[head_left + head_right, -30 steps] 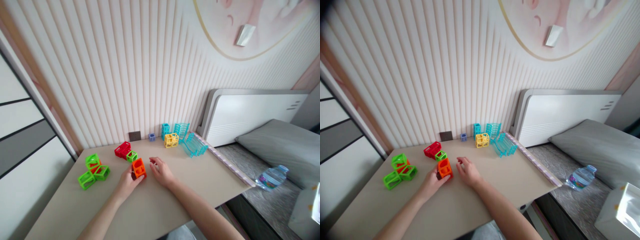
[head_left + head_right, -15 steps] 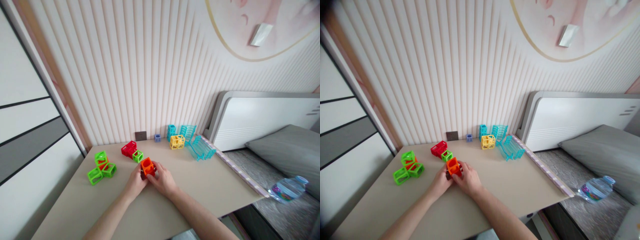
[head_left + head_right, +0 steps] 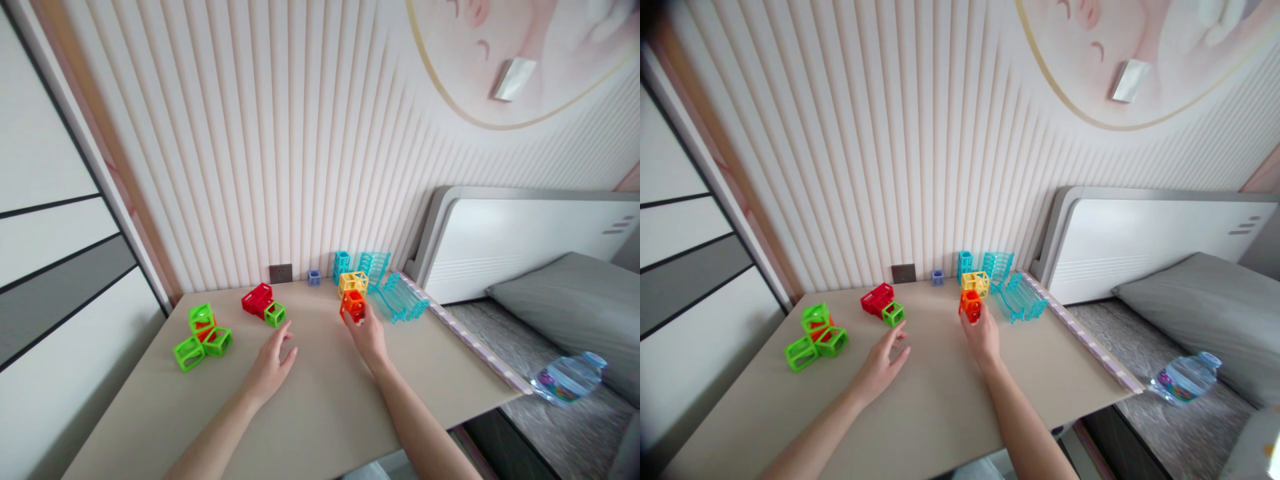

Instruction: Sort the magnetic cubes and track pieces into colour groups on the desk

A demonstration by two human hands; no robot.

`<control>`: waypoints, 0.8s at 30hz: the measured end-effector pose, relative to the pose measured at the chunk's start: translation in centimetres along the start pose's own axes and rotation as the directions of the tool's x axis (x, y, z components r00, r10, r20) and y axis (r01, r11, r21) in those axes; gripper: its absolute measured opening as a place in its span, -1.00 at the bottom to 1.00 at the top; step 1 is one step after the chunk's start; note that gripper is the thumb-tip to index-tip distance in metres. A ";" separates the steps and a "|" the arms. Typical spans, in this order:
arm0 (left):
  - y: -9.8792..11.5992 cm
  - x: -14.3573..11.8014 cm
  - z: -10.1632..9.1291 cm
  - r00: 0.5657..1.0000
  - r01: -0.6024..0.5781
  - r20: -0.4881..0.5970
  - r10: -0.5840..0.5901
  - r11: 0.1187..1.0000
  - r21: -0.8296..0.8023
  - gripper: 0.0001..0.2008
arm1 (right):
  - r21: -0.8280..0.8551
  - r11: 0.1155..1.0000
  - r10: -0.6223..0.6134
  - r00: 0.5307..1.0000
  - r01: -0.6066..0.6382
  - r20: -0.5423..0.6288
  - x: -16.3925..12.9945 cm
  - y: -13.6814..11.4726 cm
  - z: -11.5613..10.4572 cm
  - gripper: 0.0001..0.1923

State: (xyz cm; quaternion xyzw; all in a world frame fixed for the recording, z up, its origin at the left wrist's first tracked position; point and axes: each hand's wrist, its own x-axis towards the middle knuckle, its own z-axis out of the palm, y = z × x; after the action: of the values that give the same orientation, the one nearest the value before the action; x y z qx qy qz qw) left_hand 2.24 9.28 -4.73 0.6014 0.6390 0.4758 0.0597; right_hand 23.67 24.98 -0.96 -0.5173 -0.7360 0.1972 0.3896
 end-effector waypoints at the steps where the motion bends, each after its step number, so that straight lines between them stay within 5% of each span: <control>1: 0.1 0.0 -0.2 1.000 0.002 0.009 -0.002 1.000 0.001 -0.53 | -0.021 0.999 0.050 0.999 -0.050 -0.011 0.6 0.9 -0.6 -0.60; 5: 0.2 0.1 -0.7 0.999 0.007 0.044 -0.007 1.000 0.002 -0.60 | -0.082 0.988 0.130 0.992 -0.130 -0.006 1.0 3.3 -2.0 -0.58; 13: 0.4 0.2 -1.0 0.996 -0.008 0.092 0.006 1.000 0.022 -0.70 | -0.146 0.986 0.083 0.997 -0.082 -0.003 0.3 4.1 -1.7 -0.54; 19: 0.6 0.4 -2.0 0.996 -0.068 0.054 0.064 0.994 0.085 -0.72 | -0.319 0.945 -0.143 0.970 0.075 -0.196 -0.9 3.3 -2.3 -0.25; 22: 0.5 0.8 -2.8 0.996 -0.091 -0.001 0.092 0.985 0.144 -0.73 | -0.301 0.920 -0.329 0.913 0.252 -0.242 -3.1 0.6 -2.1 -0.43; 24: 0.3 1.0 -3.2 0.994 -0.092 -0.050 0.102 0.981 0.168 -0.75 | -0.227 0.872 -0.466 0.877 0.434 -0.115 -4.5 -1.8 -0.9 -0.58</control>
State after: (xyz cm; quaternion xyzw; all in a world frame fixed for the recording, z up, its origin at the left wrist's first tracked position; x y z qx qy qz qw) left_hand 0.14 8.32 -2.30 0.6205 0.6478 0.4408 -0.0326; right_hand 23.99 20.10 -0.78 -0.3812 -0.8169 -0.0157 0.4325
